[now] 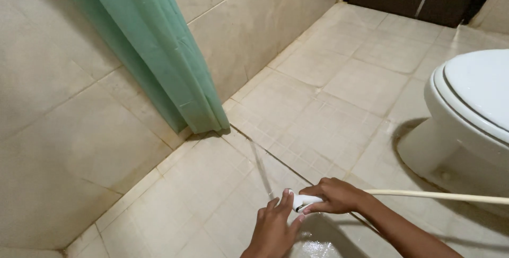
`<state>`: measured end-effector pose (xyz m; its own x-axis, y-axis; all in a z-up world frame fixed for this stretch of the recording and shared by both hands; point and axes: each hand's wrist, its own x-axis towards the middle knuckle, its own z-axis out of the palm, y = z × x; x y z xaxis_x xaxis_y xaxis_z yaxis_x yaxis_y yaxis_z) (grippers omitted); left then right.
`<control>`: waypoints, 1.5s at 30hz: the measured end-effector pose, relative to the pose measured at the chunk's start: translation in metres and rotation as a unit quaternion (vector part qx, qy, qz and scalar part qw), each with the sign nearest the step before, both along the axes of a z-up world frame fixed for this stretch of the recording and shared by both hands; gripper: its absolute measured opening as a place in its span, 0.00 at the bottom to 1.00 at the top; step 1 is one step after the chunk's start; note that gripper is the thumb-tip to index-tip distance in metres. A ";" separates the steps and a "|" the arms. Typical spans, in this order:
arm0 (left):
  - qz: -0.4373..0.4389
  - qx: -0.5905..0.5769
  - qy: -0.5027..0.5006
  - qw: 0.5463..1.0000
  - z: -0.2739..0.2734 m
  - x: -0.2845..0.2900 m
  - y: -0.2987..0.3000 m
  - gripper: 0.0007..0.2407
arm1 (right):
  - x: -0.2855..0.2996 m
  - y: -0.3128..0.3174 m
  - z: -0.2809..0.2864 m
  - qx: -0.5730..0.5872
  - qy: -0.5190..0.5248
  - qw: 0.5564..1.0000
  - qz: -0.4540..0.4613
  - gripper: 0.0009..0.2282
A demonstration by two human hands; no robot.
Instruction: The person uses a handheld bidet sprayer to rinse the tiled floor of a bathroom. They direct the water stream across the floor tiles, around the base of the toilet, and into the shower area, moving the sprayer back and forth to cover different sections of the room.
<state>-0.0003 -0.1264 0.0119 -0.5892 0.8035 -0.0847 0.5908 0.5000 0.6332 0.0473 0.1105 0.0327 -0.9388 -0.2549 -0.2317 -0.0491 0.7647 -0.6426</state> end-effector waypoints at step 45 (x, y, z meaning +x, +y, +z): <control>0.038 0.017 -0.020 0.999 0.024 0.000 0.005 0.31 | -0.010 -0.017 0.008 0.084 0.015 0.994 -0.067 0.22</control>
<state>0.0000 -0.1215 0.0358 -0.6448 0.7597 -0.0835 0.5257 0.5202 0.6731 0.0377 0.0940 0.0407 -0.9689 -0.0880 -0.2314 0.0423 0.8620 -0.5051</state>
